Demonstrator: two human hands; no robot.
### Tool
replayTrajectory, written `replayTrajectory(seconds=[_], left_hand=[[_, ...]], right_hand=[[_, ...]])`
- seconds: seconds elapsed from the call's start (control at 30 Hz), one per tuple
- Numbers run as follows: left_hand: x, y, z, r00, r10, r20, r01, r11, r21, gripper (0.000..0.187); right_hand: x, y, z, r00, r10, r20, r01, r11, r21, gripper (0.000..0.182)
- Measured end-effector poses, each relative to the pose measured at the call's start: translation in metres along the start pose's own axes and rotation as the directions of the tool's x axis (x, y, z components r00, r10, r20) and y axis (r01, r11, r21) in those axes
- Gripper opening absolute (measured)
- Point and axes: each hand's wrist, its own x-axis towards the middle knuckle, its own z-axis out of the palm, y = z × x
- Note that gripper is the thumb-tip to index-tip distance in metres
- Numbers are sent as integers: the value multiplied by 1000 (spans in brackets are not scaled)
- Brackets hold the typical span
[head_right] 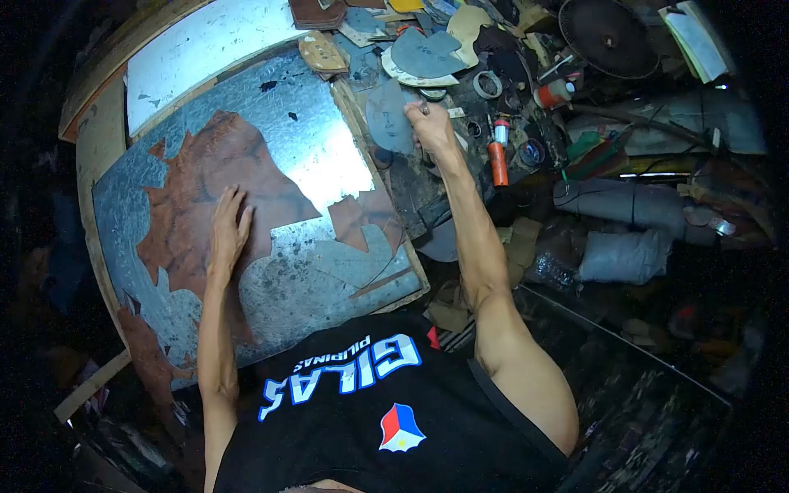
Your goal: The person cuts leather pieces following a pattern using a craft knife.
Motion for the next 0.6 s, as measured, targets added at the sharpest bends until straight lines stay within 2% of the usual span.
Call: replayTrajectory(seconds=[0.03, 0.07, 0.1, 0.17, 0.3, 0.37, 0.43, 0.47, 0.5, 0.53, 0.57, 0.6], left_hand=[[-11, -5, -6, 999, 32, 1, -32, 993, 117, 39], [-23, -11, -8, 999, 40, 29, -46, 972, 231, 45], [-36, -13, -10, 999, 28, 20, -32, 970, 241, 45], [-58, -13, -14, 1000, -22, 21, 13, 941, 338, 52], [-112, 3, -22, 991, -124, 43, 101, 934, 343, 58], [-137, 16, -26, 984, -169, 46, 144, 929, 340, 57], [-151, 29, -35, 977, -205, 62, 172, 923, 345, 57], [-155, 37, -40, 944, -322, 72, 316, 945, 82, 56], [-157, 48, -46, 897, -426, 114, 441, 878, -185, 55], [-154, 58, -50, 875, -469, 119, 440, 671, -597, 51], [-151, 64, -55, 870, -479, 115, 445, 665, -600, 51], [-148, 68, -60, 834, -513, 205, 487, 509, -710, 48]], right_hand=[[-9, -3, 0, 1000, -4, 8, 4, 1000, -4, 28], [-15, -4, 1, 1000, 2, 16, -3, 998, 69, 28], [-20, -5, 4, 1000, 2, 27, -6, 990, 144, 29], [-30, -5, 12, 997, -45, 67, 37, 991, 127, 32], [-80, -18, 39, 979, -11, 202, 4, 999, 36, 31], [-106, -20, 64, 946, 8, 324, -13, 1000, 13, 30], [-129, -14, 94, 894, -31, 446, 94, 988, -120, 29], [-138, -3, 111, 857, -123, 501, 222, 965, -141, 28], [-148, 1, 127, 805, -207, 557, 345, 926, -154, 28], [-159, 3, 140, 747, -171, 642, 339, 930, -146, 28], [-169, -2, 152, 678, -136, 722, 333, 933, -138, 29], [-177, -8, 162, 668, -133, 732, 338, 931, -139, 29]])
